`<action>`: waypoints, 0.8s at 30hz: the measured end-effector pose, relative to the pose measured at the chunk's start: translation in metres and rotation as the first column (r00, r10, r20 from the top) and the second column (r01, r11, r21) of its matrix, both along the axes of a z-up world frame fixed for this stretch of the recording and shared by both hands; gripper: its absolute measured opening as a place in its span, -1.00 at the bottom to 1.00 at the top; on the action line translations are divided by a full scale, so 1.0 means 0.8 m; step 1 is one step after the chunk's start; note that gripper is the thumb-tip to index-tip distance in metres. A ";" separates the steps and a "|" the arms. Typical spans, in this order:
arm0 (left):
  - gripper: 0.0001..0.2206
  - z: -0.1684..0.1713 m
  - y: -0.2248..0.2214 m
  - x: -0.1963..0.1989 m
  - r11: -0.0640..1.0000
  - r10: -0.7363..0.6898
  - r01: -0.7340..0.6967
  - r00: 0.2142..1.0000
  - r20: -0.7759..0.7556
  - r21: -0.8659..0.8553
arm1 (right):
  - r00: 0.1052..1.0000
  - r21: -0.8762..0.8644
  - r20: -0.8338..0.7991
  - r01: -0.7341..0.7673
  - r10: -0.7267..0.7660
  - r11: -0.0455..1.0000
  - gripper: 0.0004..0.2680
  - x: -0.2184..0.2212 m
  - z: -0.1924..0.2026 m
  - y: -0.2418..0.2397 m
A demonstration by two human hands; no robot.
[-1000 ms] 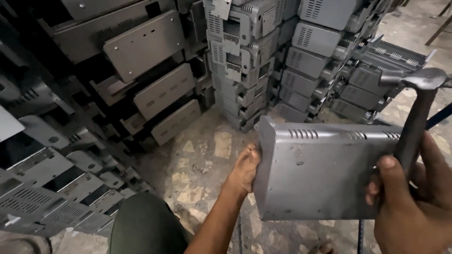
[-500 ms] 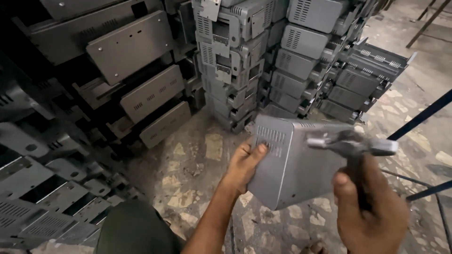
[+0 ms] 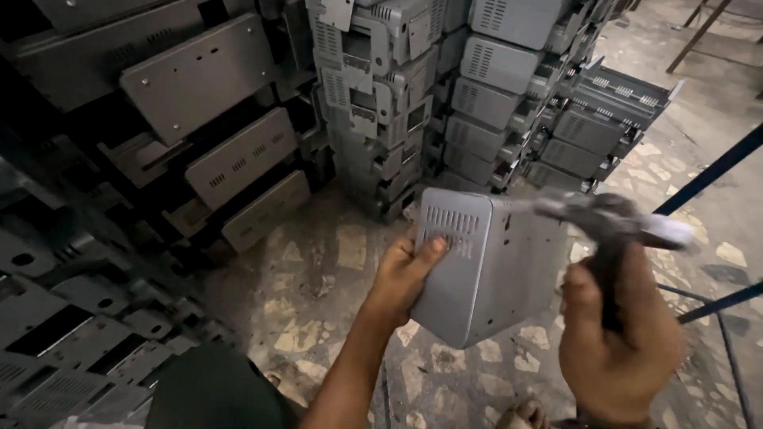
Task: The person hammers and stacks metal enclosures on a production floor.
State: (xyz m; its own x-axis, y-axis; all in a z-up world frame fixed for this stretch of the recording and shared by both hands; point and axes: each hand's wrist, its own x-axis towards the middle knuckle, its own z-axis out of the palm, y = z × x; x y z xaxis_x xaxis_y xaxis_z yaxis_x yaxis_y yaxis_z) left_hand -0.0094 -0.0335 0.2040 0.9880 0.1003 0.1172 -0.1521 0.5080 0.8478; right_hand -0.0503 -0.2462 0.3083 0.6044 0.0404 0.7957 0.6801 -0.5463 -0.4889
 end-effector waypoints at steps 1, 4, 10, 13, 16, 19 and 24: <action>-0.54 0.016 -0.002 -0.004 1.000 -0.008 0.011 0.997 0.083 -0.030 | 0.997 0.203 -0.057 -0.033 0.046 0.979 -0.69 0.000 -0.004 0.001; -0.56 0.014 -0.002 0.000 0.998 0.008 -0.003 0.996 -0.090 0.057 | 0.999 0.234 -0.052 -0.003 0.016 0.972 -0.74 -0.011 0.024 0.014; -0.64 0.047 -0.022 -0.010 0.996 0.057 -0.062 0.995 0.079 0.058 | 0.986 0.388 -0.123 -0.060 0.116 0.920 -0.68 -0.008 0.036 0.020; -0.67 0.060 -0.030 -0.013 0.989 0.094 -0.108 0.986 0.136 0.100 | 0.962 0.454 -0.202 -0.073 0.183 0.888 -0.62 0.004 0.038 0.010; -0.68 0.072 -0.035 -0.018 0.968 0.147 -0.162 0.985 0.089 0.192 | 0.909 0.375 -0.383 -0.012 0.167 0.927 -0.59 0.017 0.032 -0.005; -0.67 0.073 -0.037 -0.016 0.972 0.154 -0.168 0.983 0.096 0.164 | 0.903 0.474 -0.344 -0.069 0.257 0.878 -0.61 0.026 0.036 -0.011; -0.66 0.077 -0.037 -0.019 0.945 0.189 -0.209 0.977 0.103 0.250 | 0.890 0.621 -0.305 -0.084 0.339 0.780 -0.59 0.041 0.020 -0.023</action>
State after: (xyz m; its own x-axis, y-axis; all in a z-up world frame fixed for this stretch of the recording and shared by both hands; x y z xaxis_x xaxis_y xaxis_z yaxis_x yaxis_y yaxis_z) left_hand -0.0248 -0.0631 0.2654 0.9382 0.2500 0.2392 -0.2968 0.2262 0.9278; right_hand -0.0176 -0.2647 0.3244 0.8909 -0.1831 0.4157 0.4324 0.0618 -0.8996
